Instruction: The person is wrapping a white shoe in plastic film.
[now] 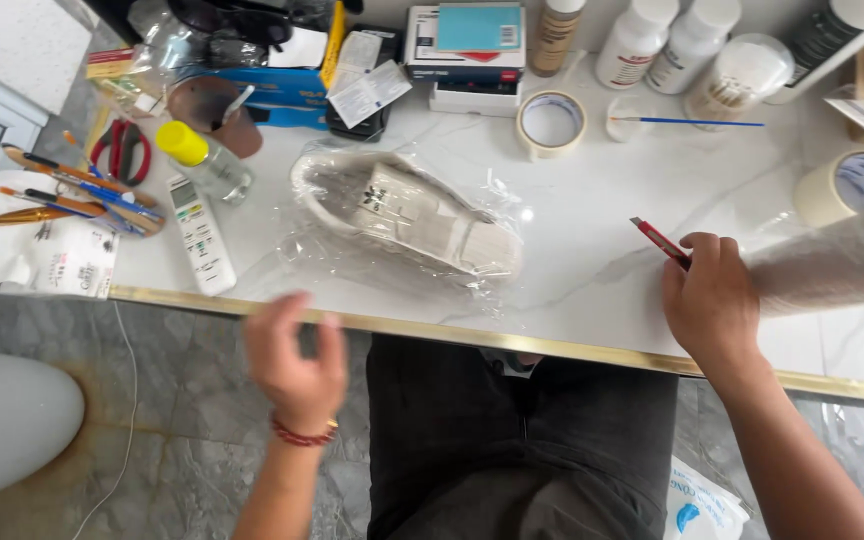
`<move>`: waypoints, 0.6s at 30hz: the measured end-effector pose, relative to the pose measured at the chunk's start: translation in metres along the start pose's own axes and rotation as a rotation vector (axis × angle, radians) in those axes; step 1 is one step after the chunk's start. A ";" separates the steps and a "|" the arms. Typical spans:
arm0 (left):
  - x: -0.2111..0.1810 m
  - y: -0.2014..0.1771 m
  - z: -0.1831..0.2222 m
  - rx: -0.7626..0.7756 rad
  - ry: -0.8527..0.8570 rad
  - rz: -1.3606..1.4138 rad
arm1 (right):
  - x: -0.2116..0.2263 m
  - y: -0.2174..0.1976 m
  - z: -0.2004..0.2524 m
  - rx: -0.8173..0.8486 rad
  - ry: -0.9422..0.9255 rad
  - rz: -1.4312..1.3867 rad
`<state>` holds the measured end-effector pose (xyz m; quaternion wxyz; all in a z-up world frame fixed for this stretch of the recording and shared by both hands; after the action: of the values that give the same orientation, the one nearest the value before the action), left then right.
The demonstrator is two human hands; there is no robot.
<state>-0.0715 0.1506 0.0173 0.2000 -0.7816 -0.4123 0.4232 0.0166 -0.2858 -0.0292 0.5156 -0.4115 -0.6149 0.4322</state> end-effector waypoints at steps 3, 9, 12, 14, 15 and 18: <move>-0.029 0.028 0.019 0.085 0.085 0.021 | 0.009 0.006 -0.006 0.003 0.000 0.141; -0.044 0.063 0.022 0.178 -0.014 0.008 | 0.059 0.005 -0.043 0.038 -0.106 -0.091; -0.049 0.078 0.018 0.195 -0.014 -0.068 | 0.072 0.026 -0.090 0.268 0.040 -0.432; -0.054 0.092 0.017 0.216 0.014 -0.090 | 0.080 0.035 -0.112 0.358 0.116 -0.544; -0.058 0.099 0.016 0.189 0.058 -0.083 | 0.084 0.039 -0.120 0.387 0.141 -0.621; -0.063 0.113 0.013 0.148 0.114 -0.069 | 0.087 0.046 -0.129 0.402 0.124 -0.756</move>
<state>-0.0474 0.0333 -0.0331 0.2946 -0.7730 -0.3946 0.4000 0.1359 -0.1756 -0.0364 0.7436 -0.0738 -0.5937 0.2986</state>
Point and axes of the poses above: each hand's wrist, its own z-axis away from the middle knuckle, its own y-axis out of the palm, x = y × z, the point moved 5 cm from there along -z, towards the middle knuckle, and after that the axes turned 15 degrees about x, right-handed, at the moved point
